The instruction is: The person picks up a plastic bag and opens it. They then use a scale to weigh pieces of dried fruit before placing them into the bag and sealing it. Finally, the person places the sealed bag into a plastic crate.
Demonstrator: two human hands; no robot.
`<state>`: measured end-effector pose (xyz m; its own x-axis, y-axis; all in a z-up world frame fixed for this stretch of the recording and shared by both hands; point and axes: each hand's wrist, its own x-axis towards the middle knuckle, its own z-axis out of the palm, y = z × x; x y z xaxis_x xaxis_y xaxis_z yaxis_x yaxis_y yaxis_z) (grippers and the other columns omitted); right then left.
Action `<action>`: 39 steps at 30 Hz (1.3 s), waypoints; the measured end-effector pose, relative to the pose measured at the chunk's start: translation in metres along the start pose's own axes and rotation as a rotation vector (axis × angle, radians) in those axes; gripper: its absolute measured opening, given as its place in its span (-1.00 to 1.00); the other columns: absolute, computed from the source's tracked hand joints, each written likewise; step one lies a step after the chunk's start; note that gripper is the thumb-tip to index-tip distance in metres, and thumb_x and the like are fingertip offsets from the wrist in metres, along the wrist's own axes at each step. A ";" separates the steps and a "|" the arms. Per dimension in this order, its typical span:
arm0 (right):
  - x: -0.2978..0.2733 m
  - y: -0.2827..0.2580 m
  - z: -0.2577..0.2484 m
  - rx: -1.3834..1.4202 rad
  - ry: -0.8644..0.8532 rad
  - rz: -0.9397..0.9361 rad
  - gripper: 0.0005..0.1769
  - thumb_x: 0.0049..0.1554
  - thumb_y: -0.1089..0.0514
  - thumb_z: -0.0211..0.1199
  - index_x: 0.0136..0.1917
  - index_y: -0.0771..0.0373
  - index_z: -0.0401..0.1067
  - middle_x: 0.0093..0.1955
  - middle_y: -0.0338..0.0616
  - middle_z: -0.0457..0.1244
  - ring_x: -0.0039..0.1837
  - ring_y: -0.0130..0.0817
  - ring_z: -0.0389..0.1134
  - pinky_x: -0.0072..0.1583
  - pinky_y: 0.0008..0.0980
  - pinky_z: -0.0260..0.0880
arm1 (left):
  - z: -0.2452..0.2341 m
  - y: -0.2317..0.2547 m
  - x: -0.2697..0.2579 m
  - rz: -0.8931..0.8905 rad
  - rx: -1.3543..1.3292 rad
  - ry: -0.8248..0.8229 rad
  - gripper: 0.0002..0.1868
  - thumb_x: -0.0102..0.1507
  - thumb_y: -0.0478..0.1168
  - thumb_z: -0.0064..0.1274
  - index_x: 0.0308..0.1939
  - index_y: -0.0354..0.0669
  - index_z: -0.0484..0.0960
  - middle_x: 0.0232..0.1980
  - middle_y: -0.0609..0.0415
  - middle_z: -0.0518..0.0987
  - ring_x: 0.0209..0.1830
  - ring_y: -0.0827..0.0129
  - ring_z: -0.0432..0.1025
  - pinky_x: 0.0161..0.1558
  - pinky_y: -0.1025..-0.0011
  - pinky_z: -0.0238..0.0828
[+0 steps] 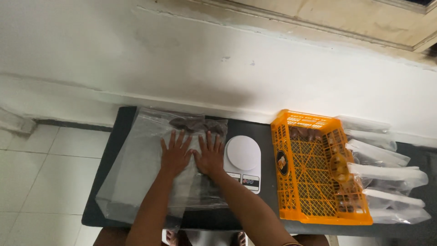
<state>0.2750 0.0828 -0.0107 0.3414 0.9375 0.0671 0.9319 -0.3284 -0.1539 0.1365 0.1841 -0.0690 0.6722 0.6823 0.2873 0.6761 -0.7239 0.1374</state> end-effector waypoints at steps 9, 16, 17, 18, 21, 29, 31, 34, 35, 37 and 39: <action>-0.024 0.009 0.014 0.199 -0.014 -0.155 -0.25 0.34 -0.15 -0.12 0.70 0.09 -0.11 0.74 0.15 -0.34 0.65 0.49 -0.34 0.51 0.42 -0.28 | -0.055 0.021 -0.039 -0.149 0.001 0.006 -0.24 0.36 0.32 -0.20 0.58 0.16 0.20 0.71 -0.12 -0.05 0.68 -0.21 -0.15 0.41 -0.47 -0.12; -0.102 -0.024 0.007 0.181 0.014 -0.222 -0.26 0.38 -0.26 -0.19 0.67 0.14 -0.03 0.73 0.10 -0.30 0.69 0.30 -0.37 0.53 0.36 -0.32 | -0.071 0.035 -0.113 -0.187 0.136 0.105 -0.17 0.33 0.38 -0.25 0.56 0.07 0.24 0.66 -0.17 0.09 0.64 -0.16 0.00 0.39 -0.32 0.07; -0.105 -0.026 0.008 0.164 0.047 -0.222 -0.26 0.37 -0.28 -0.21 0.66 0.13 -0.01 0.72 0.09 -0.25 0.68 0.25 -0.31 0.53 0.33 -0.29 | -0.071 0.034 -0.116 -0.188 0.044 0.117 -0.18 0.32 0.33 -0.18 0.57 0.07 0.22 0.67 -0.17 0.06 0.66 -0.18 -0.04 0.42 -0.34 0.00; -0.107 -0.029 0.008 0.146 0.081 -0.225 -0.25 0.36 -0.30 -0.22 0.65 0.12 0.02 0.71 0.09 -0.20 0.68 0.20 -0.25 0.53 0.29 -0.26 | -0.071 0.033 -0.120 -0.190 -0.047 0.131 -0.19 0.31 0.29 -0.12 0.58 0.07 0.21 0.68 -0.17 0.04 0.67 -0.20 -0.09 0.44 -0.36 -0.07; -0.106 -0.027 0.010 0.177 0.026 -0.203 -0.23 0.37 -0.25 -0.15 0.68 0.18 -0.09 0.73 0.08 -0.29 0.71 0.15 -0.36 0.57 0.22 -0.35 | -0.069 0.032 -0.120 -0.182 -0.047 0.137 -0.18 0.31 0.27 -0.11 0.59 0.05 0.19 0.68 -0.18 0.02 0.66 -0.22 -0.09 0.44 -0.36 -0.09; -0.132 -0.012 -0.044 0.272 -0.110 -0.199 -0.21 0.34 -0.12 -0.03 0.68 0.21 -0.18 0.74 0.12 -0.38 0.71 0.17 -0.49 0.58 0.17 -0.48 | -0.062 0.035 -0.130 -0.173 -0.027 0.130 -0.13 0.34 0.38 -0.25 0.60 0.01 0.17 0.69 -0.24 -0.05 0.67 -0.27 -0.14 0.44 -0.40 -0.15; -0.148 -0.006 -0.047 0.207 -0.092 -0.216 -0.19 0.33 -0.09 0.06 0.67 0.25 -0.14 0.73 0.16 -0.36 0.70 0.23 -0.46 0.58 0.20 -0.44 | -0.069 0.044 -0.137 -0.159 0.000 0.132 -0.11 0.33 0.40 -0.25 0.58 -0.05 0.19 0.69 -0.29 -0.05 0.66 -0.30 -0.13 0.42 -0.41 -0.08; -0.169 0.005 -0.029 0.178 0.059 -0.312 -0.26 0.35 -0.23 -0.02 0.62 0.21 0.07 0.69 0.09 -0.15 0.70 0.13 -0.32 0.58 0.19 -0.34 | -0.078 0.051 -0.149 -0.103 0.013 0.026 -0.12 0.32 0.41 -0.27 0.60 0.05 0.12 0.69 -0.18 -0.03 0.69 -0.12 -0.14 0.48 -0.28 -0.15; -0.176 0.008 -0.023 0.102 0.011 -0.346 -0.21 0.33 -0.26 -0.02 0.65 0.17 -0.02 0.71 0.07 -0.21 0.71 0.08 -0.35 0.59 0.14 -0.40 | -0.079 0.051 -0.153 -0.116 -0.009 -0.048 -0.12 0.34 0.41 -0.32 0.61 0.07 0.06 0.70 -0.14 -0.08 0.69 -0.08 -0.22 0.50 -0.23 -0.24; -0.182 0.011 -0.016 0.026 -0.038 -0.387 -0.16 0.32 -0.28 -0.02 0.68 0.14 -0.10 0.73 0.04 -0.26 0.72 0.03 -0.39 0.59 0.09 -0.47 | -0.076 0.049 -0.156 -0.137 -0.028 -0.118 -0.13 0.36 0.42 -0.36 0.63 0.09 0.00 0.71 -0.10 -0.14 0.70 -0.03 -0.29 0.52 -0.17 -0.33; -0.185 0.011 -0.015 0.071 0.078 -0.404 -0.23 0.31 -0.26 0.01 0.64 0.14 0.07 0.70 0.02 -0.12 0.70 -0.02 -0.22 0.60 0.08 -0.38 | -0.072 0.049 -0.157 -0.146 -0.033 -0.123 -0.12 0.34 0.43 -0.37 0.63 0.12 0.00 0.72 -0.06 -0.19 0.71 0.00 -0.33 0.52 -0.17 -0.38</action>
<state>0.2243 -0.0962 -0.0101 -0.0396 0.9769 0.2100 0.9830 0.0759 -0.1675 0.0420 0.0341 -0.0388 0.6008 0.7862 0.1446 0.7603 -0.6179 0.2007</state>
